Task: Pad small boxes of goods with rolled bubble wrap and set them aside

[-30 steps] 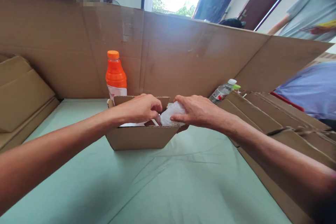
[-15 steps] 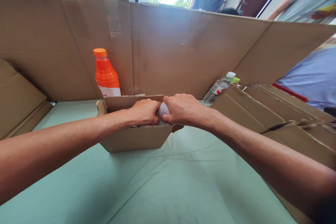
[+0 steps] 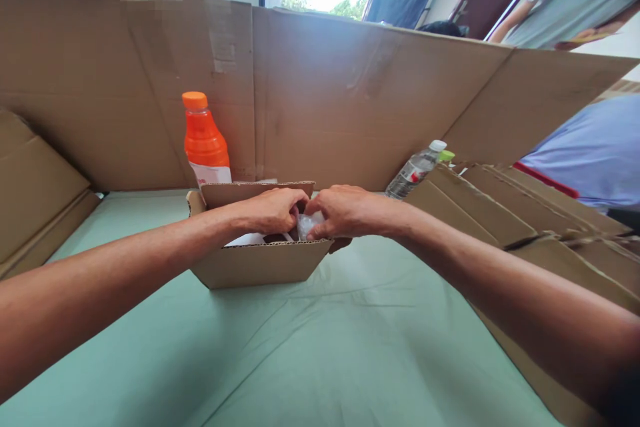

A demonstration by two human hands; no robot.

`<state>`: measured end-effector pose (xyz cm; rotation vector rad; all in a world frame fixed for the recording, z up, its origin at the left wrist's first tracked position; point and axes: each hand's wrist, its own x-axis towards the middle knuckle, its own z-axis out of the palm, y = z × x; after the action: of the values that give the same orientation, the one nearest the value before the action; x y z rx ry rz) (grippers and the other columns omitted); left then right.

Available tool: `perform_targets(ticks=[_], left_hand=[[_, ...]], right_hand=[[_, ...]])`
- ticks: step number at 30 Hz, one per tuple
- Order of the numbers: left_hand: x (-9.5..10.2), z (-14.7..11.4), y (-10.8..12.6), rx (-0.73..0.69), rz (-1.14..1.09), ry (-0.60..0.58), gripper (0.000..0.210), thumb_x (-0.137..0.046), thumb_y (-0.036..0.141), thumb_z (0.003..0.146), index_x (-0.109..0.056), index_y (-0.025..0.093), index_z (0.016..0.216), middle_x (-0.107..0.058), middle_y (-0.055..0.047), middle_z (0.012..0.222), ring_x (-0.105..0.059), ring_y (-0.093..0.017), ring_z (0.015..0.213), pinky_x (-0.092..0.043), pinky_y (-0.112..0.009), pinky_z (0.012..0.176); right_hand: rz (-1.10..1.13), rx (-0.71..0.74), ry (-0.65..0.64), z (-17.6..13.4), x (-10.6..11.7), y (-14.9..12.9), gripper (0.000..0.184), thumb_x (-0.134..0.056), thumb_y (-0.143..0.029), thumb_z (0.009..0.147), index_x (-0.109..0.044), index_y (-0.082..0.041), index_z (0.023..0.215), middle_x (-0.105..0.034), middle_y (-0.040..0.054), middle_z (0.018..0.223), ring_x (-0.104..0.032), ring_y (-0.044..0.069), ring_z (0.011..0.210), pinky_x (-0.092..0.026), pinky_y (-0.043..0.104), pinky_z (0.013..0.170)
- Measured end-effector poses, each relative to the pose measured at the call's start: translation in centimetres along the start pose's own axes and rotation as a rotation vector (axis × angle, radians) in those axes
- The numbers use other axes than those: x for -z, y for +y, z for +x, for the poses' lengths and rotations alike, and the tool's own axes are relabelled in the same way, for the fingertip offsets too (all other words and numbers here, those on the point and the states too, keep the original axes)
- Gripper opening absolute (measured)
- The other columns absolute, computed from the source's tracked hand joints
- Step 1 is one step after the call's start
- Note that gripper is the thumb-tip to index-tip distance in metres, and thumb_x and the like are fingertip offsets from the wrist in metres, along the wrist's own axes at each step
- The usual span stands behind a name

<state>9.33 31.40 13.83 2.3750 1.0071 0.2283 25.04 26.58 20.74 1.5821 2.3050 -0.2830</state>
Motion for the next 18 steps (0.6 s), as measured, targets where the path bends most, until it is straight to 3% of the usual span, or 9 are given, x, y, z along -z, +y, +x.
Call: perform_targets(ticks=[4, 10, 14, 16, 18], left_hand=[[0.1, -0.2, 0.3, 0.006, 0.021, 0.009, 0.034, -0.056, 0.008, 0.072, -0.066, 0.020, 0.103, -0.073, -0.005, 0.097, -0.065, -0.020, 0.085, -0.044, -0.029, 0.066], [-0.2, -0.3, 0.5, 0.013, 0.025, -0.006, 0.035, -0.054, 0.006, 0.072, -0.065, 0.018, 0.103, -0.073, -0.005, 0.101, -0.065, -0.020, 0.089, -0.044, -0.028, 0.069], [1.2, -0.7, 1.3, -0.005, 0.018, -0.070, 0.034, -0.054, 0.008, 0.072, -0.066, 0.019, 0.102, -0.073, -0.003, 0.096, -0.066, -0.018, 0.082, -0.044, -0.026, 0.063], [2.9, -2.5, 2.1, -0.037, 0.021, -0.046, 0.037, -0.053, 0.011, 0.076, -0.068, 0.022, 0.107, -0.074, -0.001, 0.092, -0.066, -0.016, 0.076, -0.044, -0.025, 0.060], [4.3, -5.9, 2.8, -0.066, 0.043, 0.150, 0.039, -0.052, 0.019, 0.081, -0.068, 0.027, 0.116, -0.074, 0.001, 0.091, -0.066, -0.016, 0.074, -0.047, -0.027, 0.061]], right_hand=[[-0.009, 0.015, -0.031, 0.9, -0.7, -0.7, 0.023, -0.070, -0.028, 0.081, -0.075, -0.022, 0.103, -0.074, 0.0039, 0.079, -0.070, 0.020, 0.075, -0.042, 0.026, 0.060], [0.215, 0.012, -0.118, 1.9, -2.4, -0.8, 0.025, -0.067, -0.022, 0.079, -0.069, -0.017, 0.103, -0.073, 0.0047, 0.085, -0.066, 0.015, 0.058, -0.045, 0.022, 0.048], [0.277, 0.018, -0.139, 1.4, -1.4, -0.4, 0.017, -0.062, -0.020, 0.082, -0.069, -0.016, 0.097, -0.072, 0.0040, 0.078, -0.064, 0.013, 0.054, -0.045, 0.022, 0.049], [0.348, 0.082, -0.034, -0.4, -0.4, 0.7, 0.018, -0.058, -0.023, 0.086, -0.070, -0.016, 0.097, -0.072, 0.0028, 0.076, -0.065, 0.013, 0.058, -0.046, 0.023, 0.055], [0.370, 0.081, 0.180, -3.1, -0.3, 2.6, 0.022, -0.056, -0.031, 0.088, -0.072, -0.017, 0.091, -0.072, 0.0026, 0.073, -0.064, 0.014, 0.062, -0.045, 0.024, 0.059]])
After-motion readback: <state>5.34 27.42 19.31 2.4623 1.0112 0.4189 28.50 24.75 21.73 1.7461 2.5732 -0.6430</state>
